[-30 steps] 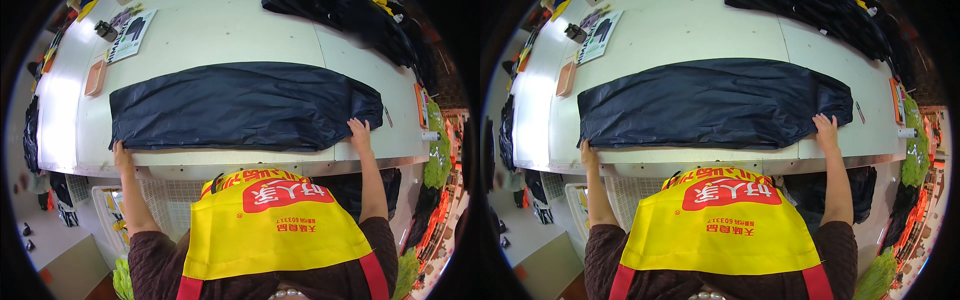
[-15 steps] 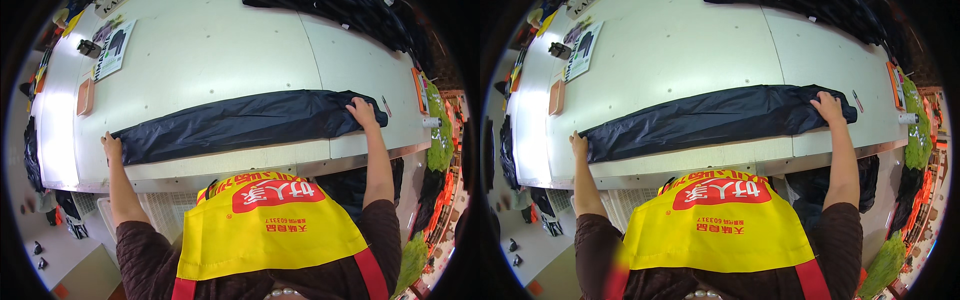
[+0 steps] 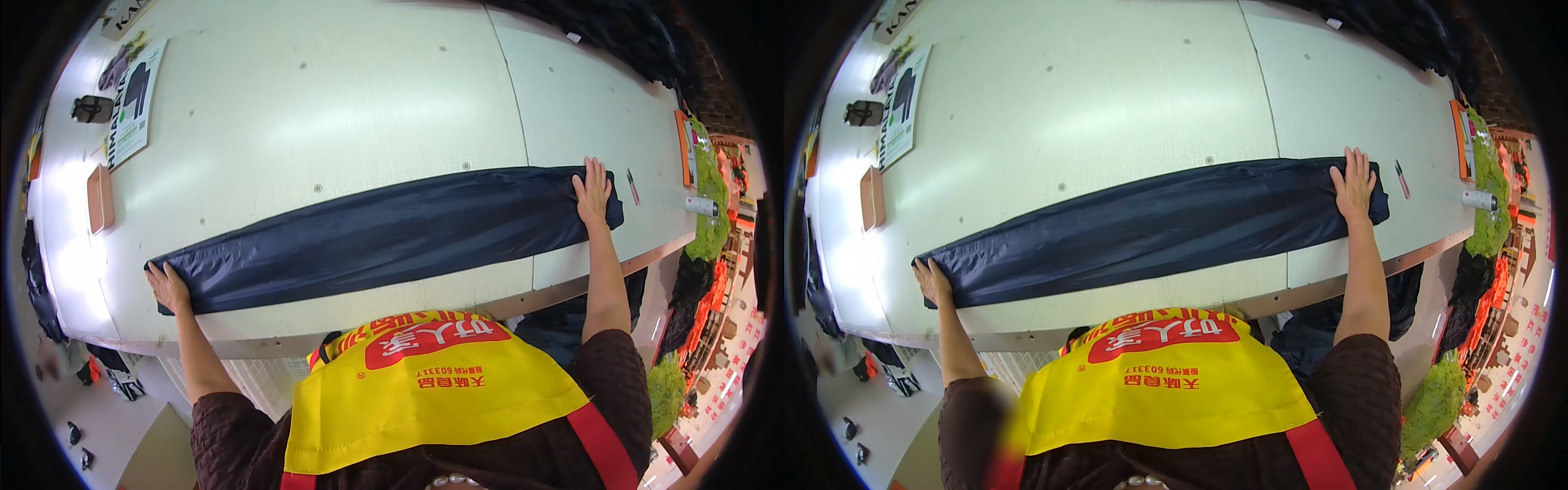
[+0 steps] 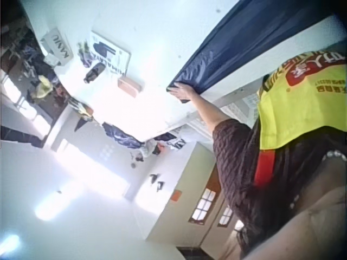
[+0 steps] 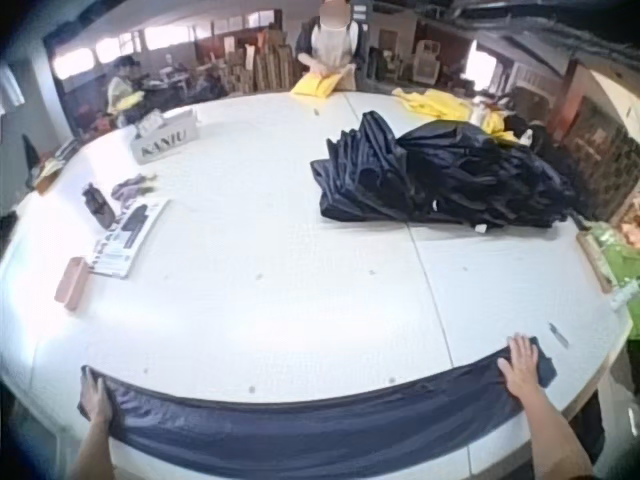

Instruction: The person repeatedly unfolds dark garments on a white table, smooths them, and folds them into compact rectangles. The person stacks the folded items on the table and continues the process with additional garments from a nearby pile.

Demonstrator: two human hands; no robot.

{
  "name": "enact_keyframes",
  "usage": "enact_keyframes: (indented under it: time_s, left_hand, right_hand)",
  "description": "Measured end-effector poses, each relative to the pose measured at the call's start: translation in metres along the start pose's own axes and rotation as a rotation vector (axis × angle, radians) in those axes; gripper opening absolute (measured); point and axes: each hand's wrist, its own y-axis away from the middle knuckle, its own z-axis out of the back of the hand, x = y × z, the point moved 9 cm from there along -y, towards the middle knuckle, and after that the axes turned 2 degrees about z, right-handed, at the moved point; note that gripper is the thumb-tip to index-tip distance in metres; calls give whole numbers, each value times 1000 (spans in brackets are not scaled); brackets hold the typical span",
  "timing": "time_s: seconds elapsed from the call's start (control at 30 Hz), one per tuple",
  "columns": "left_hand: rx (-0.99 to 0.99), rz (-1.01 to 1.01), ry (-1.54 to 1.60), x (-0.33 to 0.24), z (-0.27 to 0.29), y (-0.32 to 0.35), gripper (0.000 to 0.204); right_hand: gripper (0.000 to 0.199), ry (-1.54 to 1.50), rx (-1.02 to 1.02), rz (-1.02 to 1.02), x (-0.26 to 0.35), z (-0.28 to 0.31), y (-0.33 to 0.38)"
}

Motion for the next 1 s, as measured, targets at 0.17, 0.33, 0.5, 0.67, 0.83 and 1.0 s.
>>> enact_keyframes:
  time_s: [0.17,0.33,0.5,0.67,0.83,1.0]
  left_hand:
    - [12,25,49,9,1,-4,68]
    - [66,79,50,19,-10,-20,76]
    - [-462,443,666,36,54,45,68]
    - [-64,1104,1644,52,-56,133,33]
    - [498,963,1855,21,-66,97,15]
    - [402,715,1776,30,-43,23,10]
  right_hand:
    - [61,24,-55,58,6,7,-15]
    - [64,134,-20,32,12,0,-56]
    - [45,85,-361,73,98,81,-44]
    - [39,-659,-259,708,325,135,64]
    - [63,-585,-26,920,449,66,106]
    - [80,-412,32,880,464,44,106]
